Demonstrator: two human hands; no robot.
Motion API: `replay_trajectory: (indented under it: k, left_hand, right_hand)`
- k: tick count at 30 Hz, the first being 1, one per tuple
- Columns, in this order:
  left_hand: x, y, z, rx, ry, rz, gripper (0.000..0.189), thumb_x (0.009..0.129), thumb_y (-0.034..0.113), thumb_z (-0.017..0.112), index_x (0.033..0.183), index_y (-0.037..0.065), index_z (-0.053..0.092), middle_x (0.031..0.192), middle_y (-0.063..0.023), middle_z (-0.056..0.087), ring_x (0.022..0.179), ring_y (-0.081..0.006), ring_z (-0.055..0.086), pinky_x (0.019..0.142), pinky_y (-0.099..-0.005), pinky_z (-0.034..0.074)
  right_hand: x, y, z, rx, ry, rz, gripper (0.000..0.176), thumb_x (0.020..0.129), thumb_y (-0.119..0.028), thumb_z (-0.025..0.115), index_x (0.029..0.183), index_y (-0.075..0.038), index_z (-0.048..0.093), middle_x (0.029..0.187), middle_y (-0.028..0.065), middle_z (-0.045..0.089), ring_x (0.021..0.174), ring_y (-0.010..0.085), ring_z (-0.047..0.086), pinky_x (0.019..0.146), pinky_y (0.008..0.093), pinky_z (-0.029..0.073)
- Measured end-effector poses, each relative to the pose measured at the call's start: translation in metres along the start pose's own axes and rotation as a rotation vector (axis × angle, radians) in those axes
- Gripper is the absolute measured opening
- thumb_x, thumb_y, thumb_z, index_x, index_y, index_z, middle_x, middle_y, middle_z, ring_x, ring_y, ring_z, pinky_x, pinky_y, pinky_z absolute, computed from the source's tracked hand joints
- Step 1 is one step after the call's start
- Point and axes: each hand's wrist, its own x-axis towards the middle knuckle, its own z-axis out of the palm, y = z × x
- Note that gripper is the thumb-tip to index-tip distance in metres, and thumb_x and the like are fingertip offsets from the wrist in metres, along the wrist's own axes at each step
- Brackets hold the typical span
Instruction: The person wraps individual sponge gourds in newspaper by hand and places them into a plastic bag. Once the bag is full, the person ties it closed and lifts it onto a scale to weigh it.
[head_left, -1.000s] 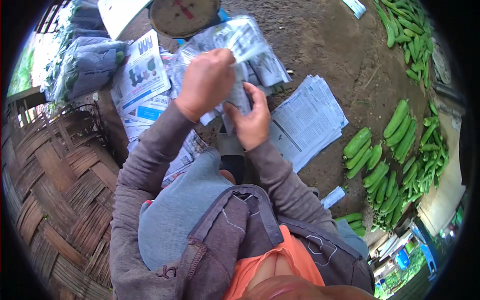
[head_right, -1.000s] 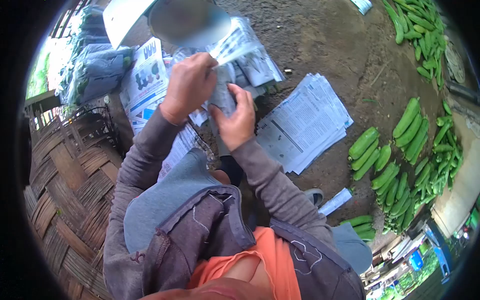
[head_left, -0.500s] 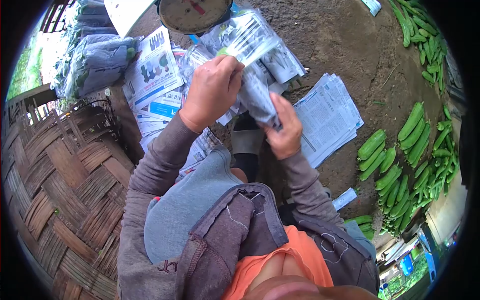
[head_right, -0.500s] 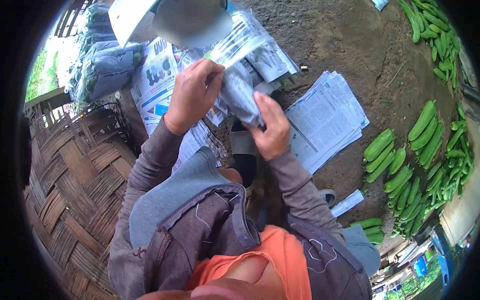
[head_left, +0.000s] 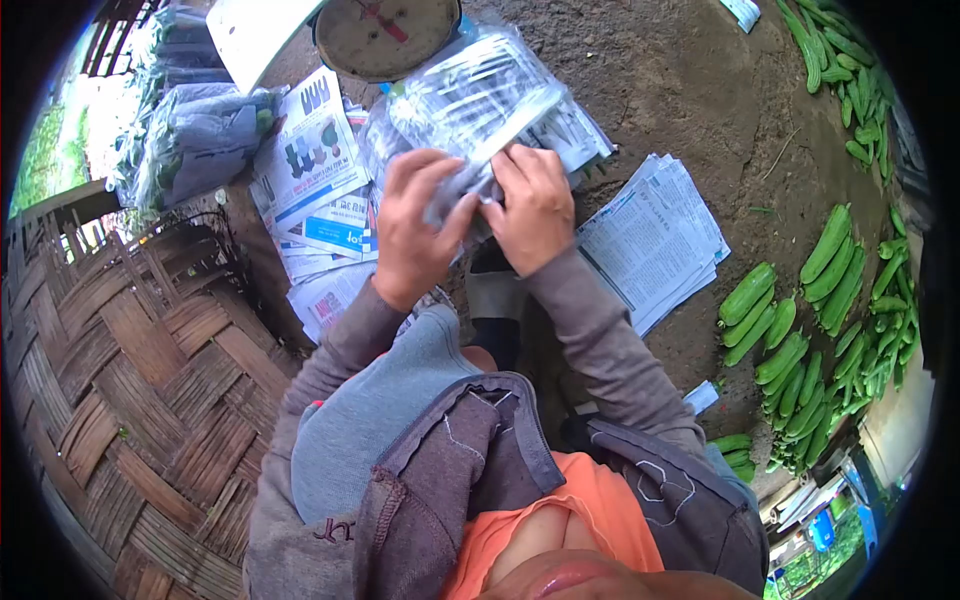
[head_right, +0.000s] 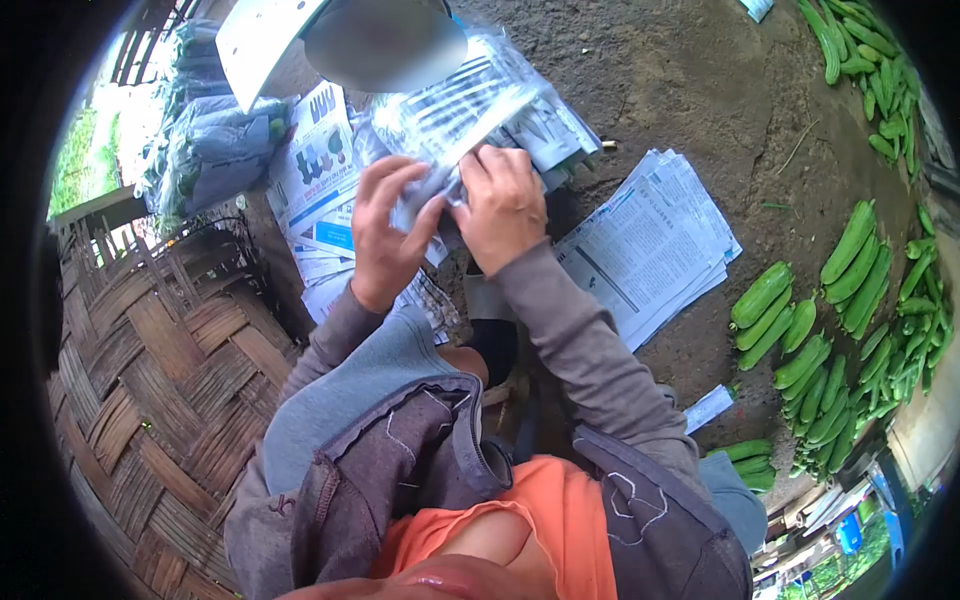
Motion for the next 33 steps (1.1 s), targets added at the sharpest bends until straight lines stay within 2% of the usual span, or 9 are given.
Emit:
replay_trajectory:
  k: [3,5,7,11,13,15,19,24,33]
  left_hand:
    - [-0.049,-0.064,0.017,-0.094,0.377,-0.418,0.047,0.09,0.022,0.06,0.131,0.006,0.045,0.126,-0.0131,0.049,0.118,-0.0229,0.045,0.096,-0.0372,0.038]
    - [-0.072,-0.109,0.017,-0.763,0.269,-0.971,0.058,0.094,0.039,0.052,0.134,0.0,0.036,0.128,-0.0113,0.051,0.117,-0.0248,0.048,0.094,-0.0407,0.04]
    - [-0.075,-0.106,0.024,-1.138,0.086,-1.197,0.07,0.092,0.059,0.042,0.137,0.005,0.038,0.134,-0.008,0.049,0.124,-0.0247,0.044,0.101,-0.0405,0.034]
    - [-0.087,-0.121,0.056,-1.39,0.209,-1.2,0.083,0.086,0.071,0.04,0.138,0.007,0.039,0.137,-0.0081,0.048,0.125,-0.0272,0.045,0.103,-0.0427,0.035]
    - [-0.081,-0.115,0.063,-1.391,0.301,-1.202,0.085,0.084,0.072,0.04,0.139,0.007,0.038,0.137,-0.0084,0.048,0.124,-0.0282,0.046,0.105,-0.0443,0.035]
    - [-0.074,-0.111,0.062,-1.394,0.352,-1.2,0.087,0.083,0.073,0.042,0.139,0.006,0.037,0.138,-0.0086,0.047,0.123,-0.0288,0.048,0.105,-0.046,0.035]
    - [-0.081,-0.13,0.069,-1.511,0.324,-1.165,0.08,0.083,0.071,0.045,0.142,0.017,0.035,0.138,-0.008,0.047,0.124,-0.0295,0.047,0.104,-0.0464,0.037]
    - [-0.091,-0.135,0.071,-1.541,0.251,-1.206,0.085,0.082,0.072,0.046,0.14,0.011,0.037,0.136,-0.0098,0.049,0.123,-0.0273,0.049,0.105,-0.0456,0.036]
    - [-0.103,-0.111,0.056,-1.609,0.1,-1.215,0.074,0.083,0.064,0.055,0.13,0.007,0.049,0.121,-0.0103,0.06,0.106,-0.0247,0.06,0.092,-0.0423,0.048]
  right_hand:
    - [0.012,0.027,-0.037,0.207,-0.064,-0.076,0.046,0.07,-0.029,0.078,0.106,-0.004,0.065,0.107,0.0142,0.063,0.1,0.0301,0.055,0.088,0.0397,0.044]
    - [0.029,0.08,-0.04,0.324,0.134,-0.009,0.041,0.077,-0.031,0.074,0.106,-0.004,0.066,0.106,0.0119,0.066,0.096,0.0255,0.061,0.09,0.0358,0.044]
    - [0.054,0.128,-0.034,0.741,0.025,0.472,0.041,0.088,-0.032,0.065,0.115,-0.001,0.062,0.108,0.0078,0.065,0.102,0.0173,0.059,0.091,0.0299,0.044]
    - [0.08,0.212,0.025,1.172,-0.507,0.895,0.067,0.093,-0.054,0.045,0.134,-0.001,0.045,0.129,0.01,0.054,0.117,0.0189,0.051,0.099,0.0342,0.04]
    - [0.078,0.207,0.036,1.429,-0.752,0.888,0.073,0.09,-0.057,0.047,0.136,-0.001,0.042,0.131,0.0107,0.053,0.118,0.0199,0.051,0.1,0.0348,0.041]
    - [0.081,0.19,0.028,1.348,-0.758,0.952,0.073,0.088,-0.057,0.053,0.135,-0.002,0.043,0.132,0.0116,0.052,0.118,0.021,0.051,0.099,0.0326,0.042]
    - [0.068,0.195,0.036,1.302,-0.708,0.599,0.08,0.088,-0.058,0.052,0.141,-0.002,0.033,0.137,0.0089,0.045,0.122,0.0176,0.045,0.103,0.0309,0.036]
    - [0.046,0.2,0.028,1.136,-0.633,0.469,0.077,0.09,-0.058,0.049,0.139,0.0,0.035,0.134,0.0087,0.047,0.12,0.0161,0.044,0.103,0.0293,0.032]
    - [-0.031,0.207,-0.01,1.292,-0.467,0.692,0.057,0.097,-0.048,0.043,0.128,-0.001,0.048,0.119,0.0084,0.058,0.105,0.0162,0.057,0.093,0.0319,0.045]
